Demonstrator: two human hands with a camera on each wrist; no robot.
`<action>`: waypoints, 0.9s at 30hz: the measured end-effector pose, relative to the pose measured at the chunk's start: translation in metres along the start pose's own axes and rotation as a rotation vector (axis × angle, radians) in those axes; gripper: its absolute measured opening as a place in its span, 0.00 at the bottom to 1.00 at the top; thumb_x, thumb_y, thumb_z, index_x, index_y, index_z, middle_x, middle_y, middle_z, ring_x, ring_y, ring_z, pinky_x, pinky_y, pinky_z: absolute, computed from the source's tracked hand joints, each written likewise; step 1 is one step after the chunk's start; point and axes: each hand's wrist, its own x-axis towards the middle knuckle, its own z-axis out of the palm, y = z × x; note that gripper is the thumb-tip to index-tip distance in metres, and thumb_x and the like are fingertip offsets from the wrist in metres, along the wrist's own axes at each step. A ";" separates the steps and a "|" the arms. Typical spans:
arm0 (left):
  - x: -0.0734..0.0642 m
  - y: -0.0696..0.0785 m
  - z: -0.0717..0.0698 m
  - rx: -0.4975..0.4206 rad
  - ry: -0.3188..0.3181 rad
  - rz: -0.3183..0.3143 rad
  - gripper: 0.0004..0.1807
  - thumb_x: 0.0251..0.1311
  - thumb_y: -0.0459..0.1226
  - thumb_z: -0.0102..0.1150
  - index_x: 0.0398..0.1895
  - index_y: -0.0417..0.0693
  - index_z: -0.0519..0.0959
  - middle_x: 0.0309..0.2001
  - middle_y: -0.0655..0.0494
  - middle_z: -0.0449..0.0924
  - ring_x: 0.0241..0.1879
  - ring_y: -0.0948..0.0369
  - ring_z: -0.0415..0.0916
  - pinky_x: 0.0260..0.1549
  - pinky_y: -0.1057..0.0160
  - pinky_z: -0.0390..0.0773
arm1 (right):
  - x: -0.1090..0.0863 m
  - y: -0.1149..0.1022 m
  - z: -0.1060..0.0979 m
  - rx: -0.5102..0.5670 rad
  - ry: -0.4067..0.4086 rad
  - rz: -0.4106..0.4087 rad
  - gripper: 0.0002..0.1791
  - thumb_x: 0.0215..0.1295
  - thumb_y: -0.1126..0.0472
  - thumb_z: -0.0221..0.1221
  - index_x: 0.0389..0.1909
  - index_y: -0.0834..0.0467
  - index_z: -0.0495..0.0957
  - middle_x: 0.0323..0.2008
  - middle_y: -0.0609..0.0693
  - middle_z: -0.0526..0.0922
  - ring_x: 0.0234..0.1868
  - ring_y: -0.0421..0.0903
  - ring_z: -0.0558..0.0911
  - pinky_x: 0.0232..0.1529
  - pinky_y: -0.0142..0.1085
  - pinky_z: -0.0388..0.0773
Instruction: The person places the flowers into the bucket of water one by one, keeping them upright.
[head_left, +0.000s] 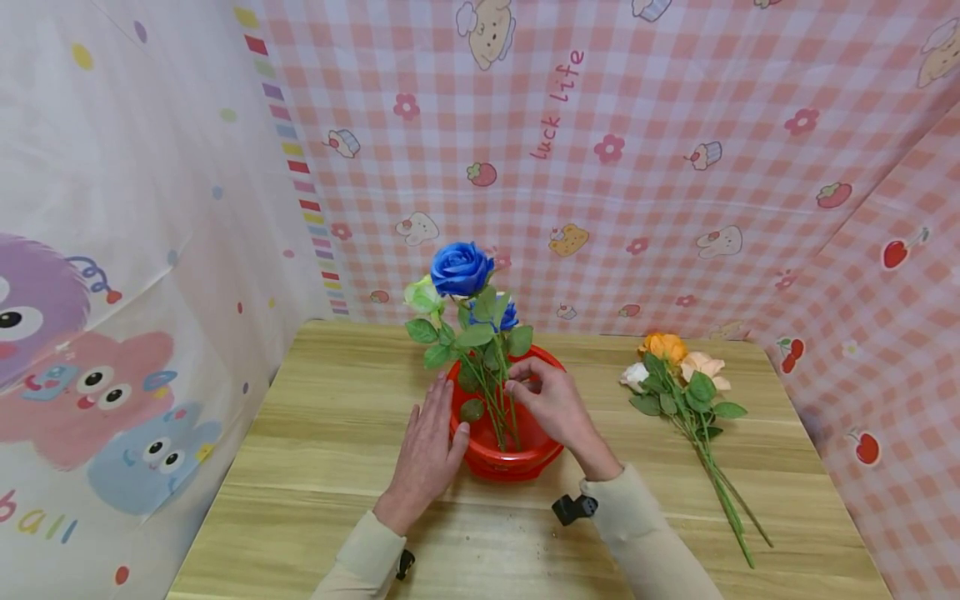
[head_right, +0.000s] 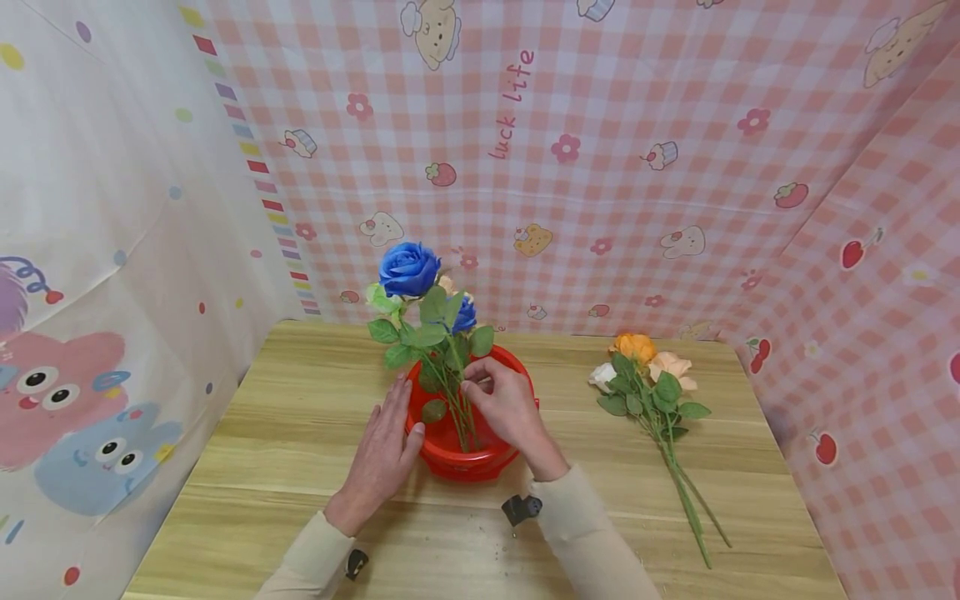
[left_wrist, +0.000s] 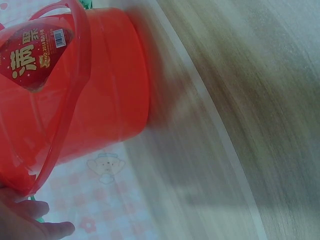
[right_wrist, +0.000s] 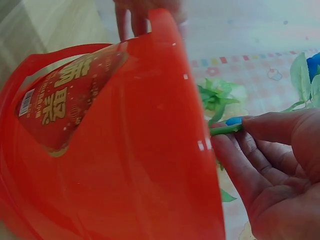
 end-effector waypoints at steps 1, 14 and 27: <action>0.000 0.000 0.000 -0.002 0.000 0.000 0.36 0.76 0.42 0.48 0.81 0.34 0.54 0.82 0.43 0.50 0.78 0.42 0.53 0.70 0.32 0.58 | 0.001 0.000 0.000 -0.010 -0.003 0.001 0.06 0.66 0.68 0.66 0.42 0.62 0.83 0.36 0.51 0.86 0.34 0.44 0.86 0.37 0.35 0.82; 0.001 0.000 0.000 -0.018 -0.003 -0.005 0.36 0.77 0.43 0.48 0.80 0.34 0.56 0.82 0.44 0.50 0.80 0.46 0.51 0.71 0.32 0.57 | 0.008 0.005 0.007 -0.084 -0.082 0.024 0.07 0.66 0.67 0.67 0.43 0.61 0.84 0.37 0.50 0.87 0.40 0.48 0.88 0.46 0.43 0.86; 0.000 0.000 0.000 -0.007 0.010 0.008 0.36 0.76 0.42 0.49 0.80 0.33 0.55 0.82 0.42 0.51 0.79 0.43 0.54 0.69 0.31 0.59 | 0.017 0.012 0.014 -0.209 -0.185 0.047 0.05 0.67 0.66 0.67 0.42 0.60 0.85 0.36 0.48 0.86 0.37 0.44 0.84 0.41 0.38 0.85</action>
